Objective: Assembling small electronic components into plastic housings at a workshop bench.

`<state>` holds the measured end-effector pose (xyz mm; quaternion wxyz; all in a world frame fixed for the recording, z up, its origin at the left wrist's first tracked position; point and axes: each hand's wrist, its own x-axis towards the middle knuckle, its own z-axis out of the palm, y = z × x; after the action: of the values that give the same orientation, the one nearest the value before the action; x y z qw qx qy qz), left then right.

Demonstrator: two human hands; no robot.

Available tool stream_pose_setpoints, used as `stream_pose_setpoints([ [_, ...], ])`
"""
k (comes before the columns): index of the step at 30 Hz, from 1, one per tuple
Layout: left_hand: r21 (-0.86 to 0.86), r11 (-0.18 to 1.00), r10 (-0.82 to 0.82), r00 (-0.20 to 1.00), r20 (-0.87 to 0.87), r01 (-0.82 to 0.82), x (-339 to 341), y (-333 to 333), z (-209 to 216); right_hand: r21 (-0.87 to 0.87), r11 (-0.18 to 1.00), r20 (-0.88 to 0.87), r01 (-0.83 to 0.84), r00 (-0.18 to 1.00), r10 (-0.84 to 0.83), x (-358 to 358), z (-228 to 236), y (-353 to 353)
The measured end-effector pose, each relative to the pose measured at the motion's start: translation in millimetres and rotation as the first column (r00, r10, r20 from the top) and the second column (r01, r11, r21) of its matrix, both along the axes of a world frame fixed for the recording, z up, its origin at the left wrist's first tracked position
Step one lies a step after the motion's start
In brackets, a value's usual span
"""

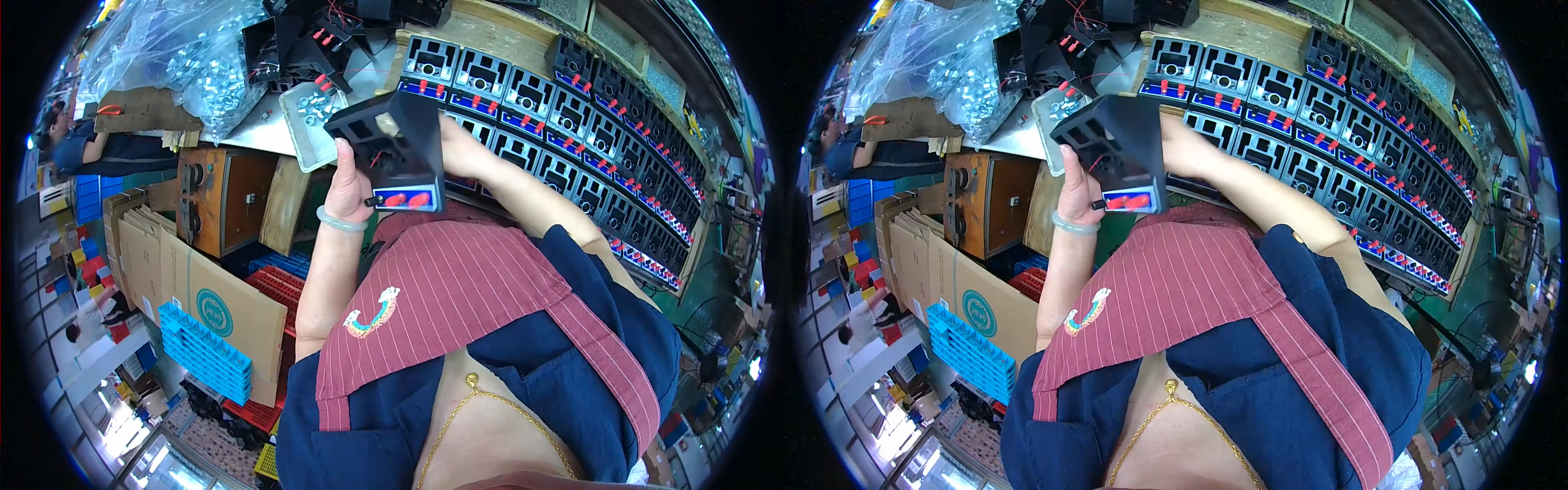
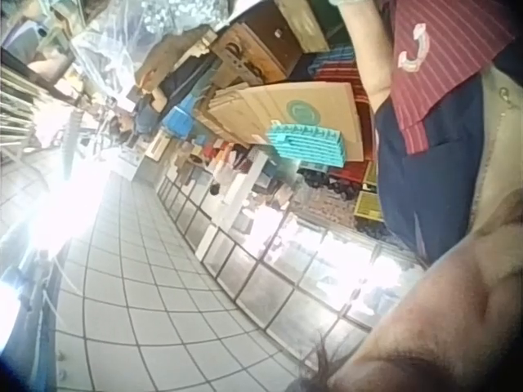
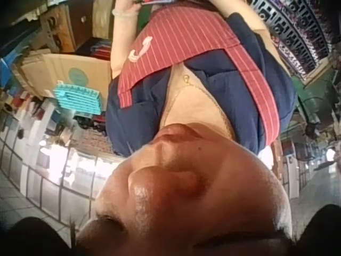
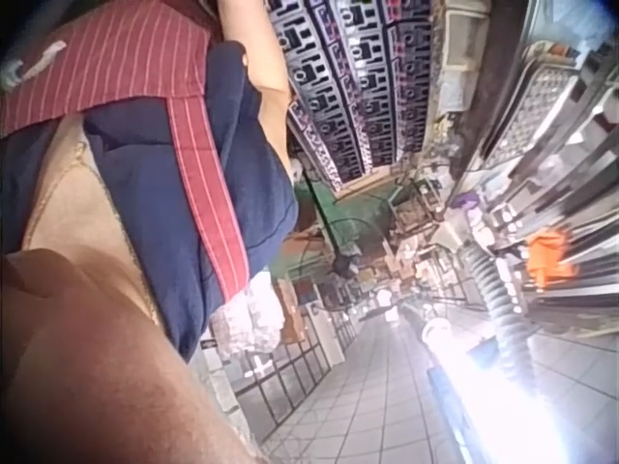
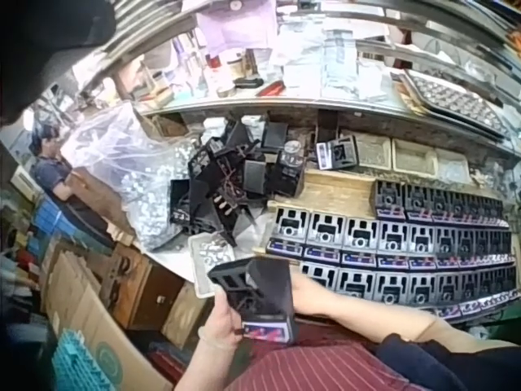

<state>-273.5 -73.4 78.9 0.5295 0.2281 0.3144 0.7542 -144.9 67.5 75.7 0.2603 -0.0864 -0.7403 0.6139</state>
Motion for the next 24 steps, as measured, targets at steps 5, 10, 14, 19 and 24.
stream_pose_setpoints([
  [5,0.053,0.978,0.196,0.973,0.123,-0.204,-15,4,-24,0.309,0.913,0.126,0.268,0.94,-0.318,-5,19,-8],
  [10,-0.113,0.953,0.282,0.959,-0.021,-0.282,-18,-2,-60,0.763,0.646,0.074,0.026,0.989,-0.127,-43,30,-44],
  [14,-0.174,0.916,0.377,0.923,0.071,-0.361,-66,-34,-72,0.486,0.839,0.148,-0.246,0.969,0.199,-82,29,-48],
  [19,-0.245,0.801,0.573,0.818,0.051,-0.546,-133,-84,-70,0.86,0.498,0.134,-0.113,0.991,-0.007,-186,-60,2],
  [24,-0.28,0.779,0.6,0.797,0.073,-0.561,-143,-92,-68,0.799,0.346,0.547,-0.492,0.833,-0.079,-219,-72,20],
])
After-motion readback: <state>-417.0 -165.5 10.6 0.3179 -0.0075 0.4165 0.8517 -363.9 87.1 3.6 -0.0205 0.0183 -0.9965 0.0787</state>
